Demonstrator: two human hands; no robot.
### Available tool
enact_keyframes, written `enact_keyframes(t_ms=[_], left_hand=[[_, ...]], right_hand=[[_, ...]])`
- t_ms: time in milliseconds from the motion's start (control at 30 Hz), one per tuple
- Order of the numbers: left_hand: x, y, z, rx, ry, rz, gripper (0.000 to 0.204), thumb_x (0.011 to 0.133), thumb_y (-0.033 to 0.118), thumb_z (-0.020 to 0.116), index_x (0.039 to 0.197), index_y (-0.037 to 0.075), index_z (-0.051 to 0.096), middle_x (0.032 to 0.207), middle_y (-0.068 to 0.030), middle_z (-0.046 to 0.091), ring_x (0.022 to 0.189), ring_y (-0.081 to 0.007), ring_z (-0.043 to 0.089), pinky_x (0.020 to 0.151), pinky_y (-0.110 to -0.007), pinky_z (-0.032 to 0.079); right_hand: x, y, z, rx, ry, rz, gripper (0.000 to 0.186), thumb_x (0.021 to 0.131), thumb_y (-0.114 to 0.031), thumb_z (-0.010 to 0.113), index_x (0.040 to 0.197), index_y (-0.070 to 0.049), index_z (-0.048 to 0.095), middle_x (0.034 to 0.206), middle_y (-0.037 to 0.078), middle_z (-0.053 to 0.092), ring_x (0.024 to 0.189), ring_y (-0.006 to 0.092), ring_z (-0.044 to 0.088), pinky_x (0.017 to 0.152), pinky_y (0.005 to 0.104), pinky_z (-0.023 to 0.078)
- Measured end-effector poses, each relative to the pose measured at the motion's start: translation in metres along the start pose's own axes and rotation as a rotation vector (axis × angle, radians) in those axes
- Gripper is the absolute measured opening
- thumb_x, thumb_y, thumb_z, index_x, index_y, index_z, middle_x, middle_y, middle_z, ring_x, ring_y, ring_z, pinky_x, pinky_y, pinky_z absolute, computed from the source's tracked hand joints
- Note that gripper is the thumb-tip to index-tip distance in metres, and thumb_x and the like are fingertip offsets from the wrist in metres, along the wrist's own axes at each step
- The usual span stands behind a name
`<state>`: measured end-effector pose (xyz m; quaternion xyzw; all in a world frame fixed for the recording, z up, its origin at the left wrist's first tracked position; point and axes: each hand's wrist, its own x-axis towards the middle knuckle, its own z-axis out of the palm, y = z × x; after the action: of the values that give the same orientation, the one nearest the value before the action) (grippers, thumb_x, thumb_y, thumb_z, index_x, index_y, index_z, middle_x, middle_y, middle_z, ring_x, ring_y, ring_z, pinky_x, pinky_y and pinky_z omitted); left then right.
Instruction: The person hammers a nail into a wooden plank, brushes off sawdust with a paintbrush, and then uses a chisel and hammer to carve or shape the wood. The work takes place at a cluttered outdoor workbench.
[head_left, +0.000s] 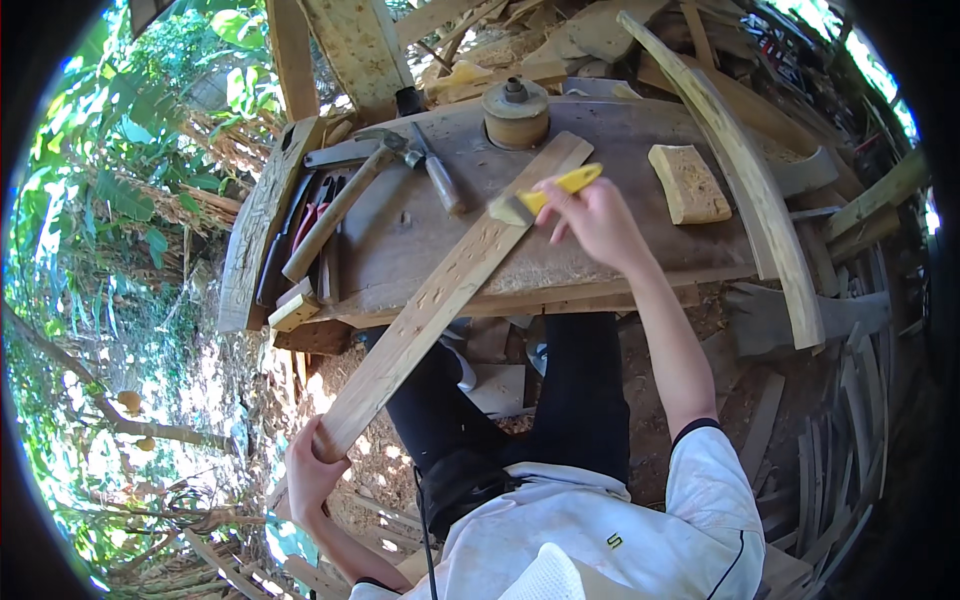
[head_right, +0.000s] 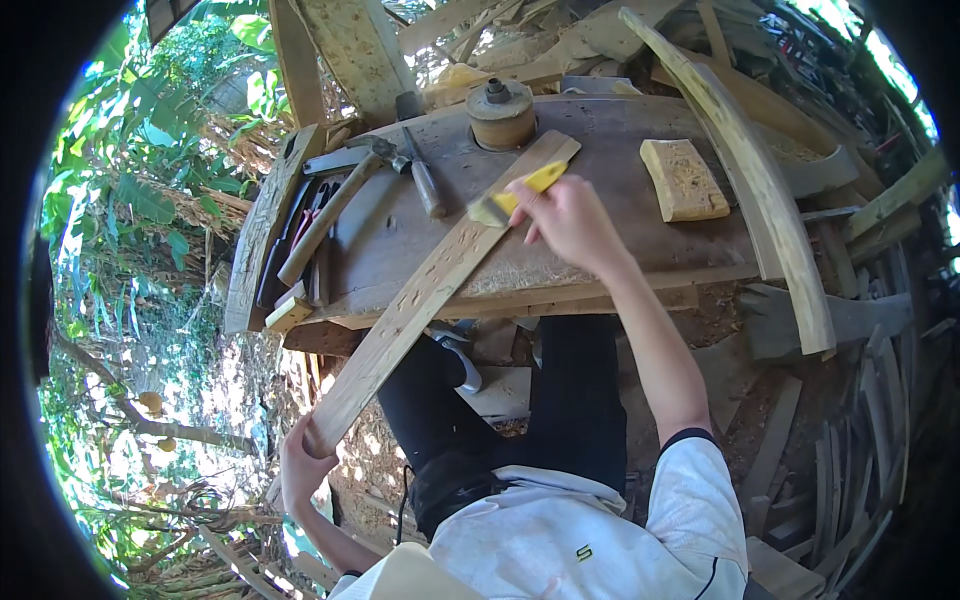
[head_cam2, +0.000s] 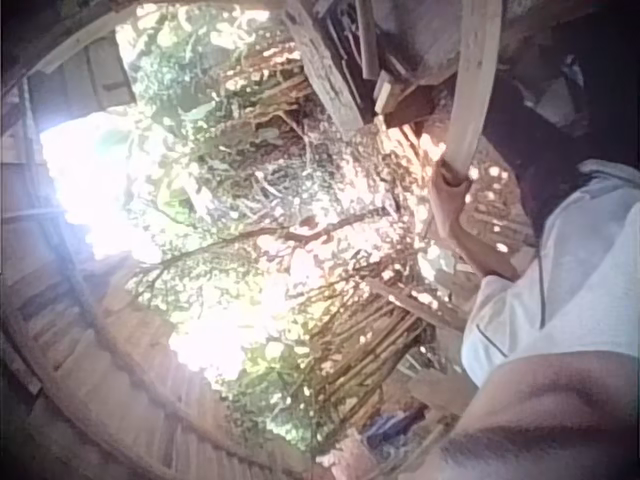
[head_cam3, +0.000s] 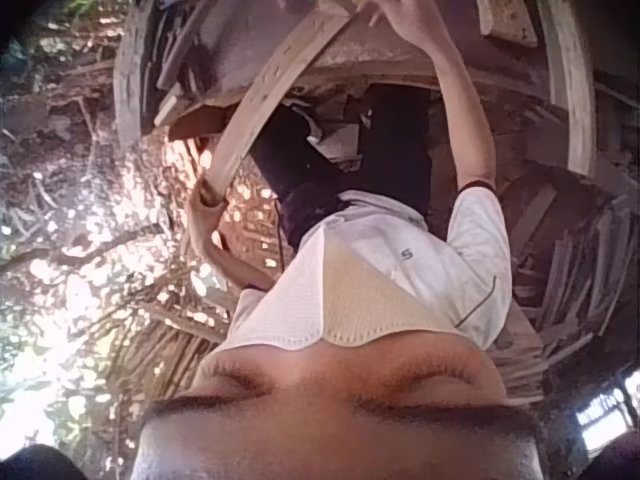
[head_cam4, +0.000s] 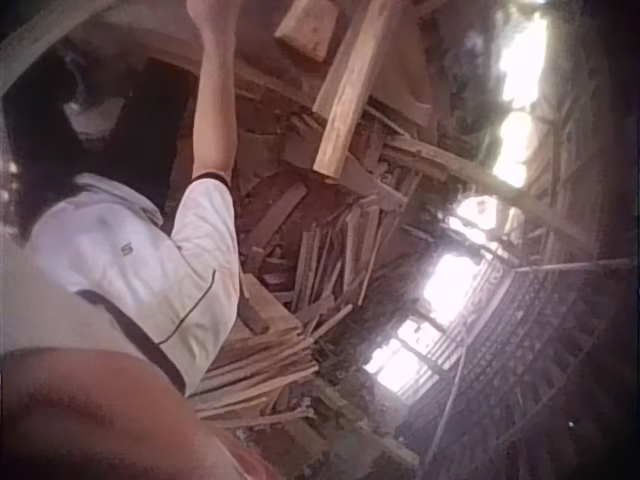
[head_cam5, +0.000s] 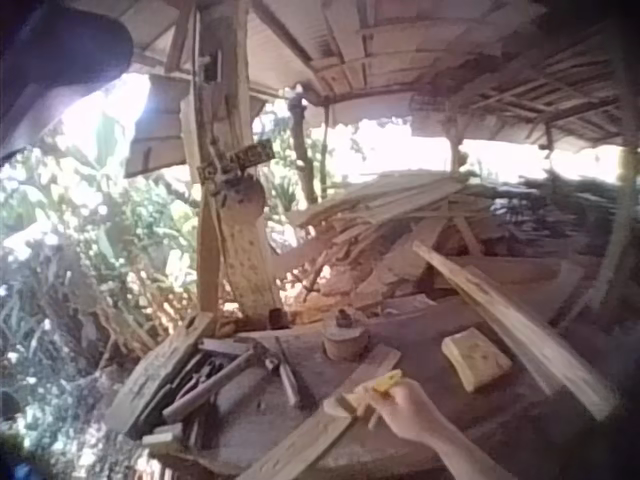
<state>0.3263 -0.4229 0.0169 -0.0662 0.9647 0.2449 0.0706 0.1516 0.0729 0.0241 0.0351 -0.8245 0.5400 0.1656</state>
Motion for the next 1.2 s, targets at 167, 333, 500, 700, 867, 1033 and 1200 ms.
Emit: enact_keyframes(t_ms=[167, 333, 500, 700, 867, 1033, 1200], left_hand=[[-0.004, 0.002, -0.004, 0.012, 0.024, 0.071, 0.076, 0.054, 0.007, 0.085, 0.127, 0.002, 0.066, 0.086, -0.0134, 0.066, 0.068, -0.0252, 0.062, 0.069, -0.037, 0.053], [-0.008, -0.004, -0.007, -0.010, 0.008, 0.018, 0.077, 0.053, 0.009, 0.086, 0.127, 0.002, 0.066, 0.089, -0.0135, 0.067, 0.070, -0.0250, 0.065, 0.071, -0.037, 0.054], [0.006, 0.007, -0.001, 0.017, 0.040, 0.157, 0.077, 0.055, 0.014, 0.087, 0.129, 0.003, 0.066, 0.094, -0.0154, 0.071, 0.076, -0.0283, 0.070, 0.076, -0.038, 0.056], [0.005, 0.022, -0.002, 0.020, 0.031, 0.110, 0.077, 0.058, 0.023, 0.089, 0.130, 0.004, 0.067, 0.091, -0.0161, 0.072, 0.079, -0.0307, 0.070, 0.078, -0.040, 0.056], [0.024, 0.051, 0.015, -0.035, 0.028, 0.255, 0.075, 0.064, 0.031, 0.089, 0.130, 0.005, 0.066, 0.095, -0.0171, 0.073, 0.083, -0.0326, 0.071, 0.081, -0.041, 0.056], [0.031, 0.085, 0.022, 0.007, 0.025, 0.247, 0.076, 0.067, 0.035, 0.089, 0.130, 0.001, 0.064, 0.107, -0.0186, 0.073, 0.096, -0.0337, 0.071, 0.087, -0.042, 0.056], [0.038, 0.102, 0.045, -0.012, 0.120, 0.340, 0.076, 0.068, 0.037, 0.088, 0.130, -0.001, 0.063, 0.109, -0.0194, 0.072, 0.099, -0.0364, 0.070, 0.089, -0.043, 0.055]], right_hand=[[0.021, 0.002, -0.016, -0.621, 0.271, -0.120, 0.027, 0.102, -0.027, 0.061, 0.098, -0.005, 0.075, 0.080, 0.020, 0.072, 0.064, 0.0361, 0.070, 0.059, 0.0450, 0.055], [0.005, -0.033, 0.012, -0.087, -0.143, -0.026, 0.037, 0.105, -0.033, 0.058, 0.106, 0.001, 0.073, 0.078, 0.016, 0.073, 0.055, 0.0231, 0.070, 0.056, 0.0351, 0.054], [0.049, 0.022, -0.043, -0.741, 0.365, -0.441, 0.031, 0.103, -0.029, 0.062, 0.111, -0.001, 0.074, 0.091, 0.013, 0.077, 0.066, 0.0130, 0.072, 0.059, 0.0290, 0.055], [0.011, -0.032, -0.004, -0.050, -0.228, 0.044, 0.024, 0.097, -0.021, 0.069, 0.114, -0.005, 0.074, 0.102, 0.017, 0.074, 0.082, 0.0313, 0.073, 0.071, 0.0400, 0.058], [-0.009, -0.036, 0.004, -0.530, -0.095, -0.317, 0.026, 0.094, -0.014, 0.069, 0.119, -0.007, 0.073, 0.098, 0.015, 0.072, 0.084, 0.0348, 0.070, 0.073, 0.0440, 0.056], [-0.035, -0.064, 0.029, -0.294, -0.244, -0.291, 0.022, 0.094, -0.014, 0.067, 0.115, -0.011, 0.074, 0.092, 0.013, 0.070, 0.084, 0.0325, 0.069, 0.072, 0.0438, 0.055], [-0.081, -0.078, 0.071, -0.350, -0.299, -0.451, 0.031, 0.088, -0.005, 0.065, 0.118, -0.009, 0.071, 0.093, 0.011, 0.068, 0.081, 0.0305, 0.070, 0.067, 0.0417, 0.056]])
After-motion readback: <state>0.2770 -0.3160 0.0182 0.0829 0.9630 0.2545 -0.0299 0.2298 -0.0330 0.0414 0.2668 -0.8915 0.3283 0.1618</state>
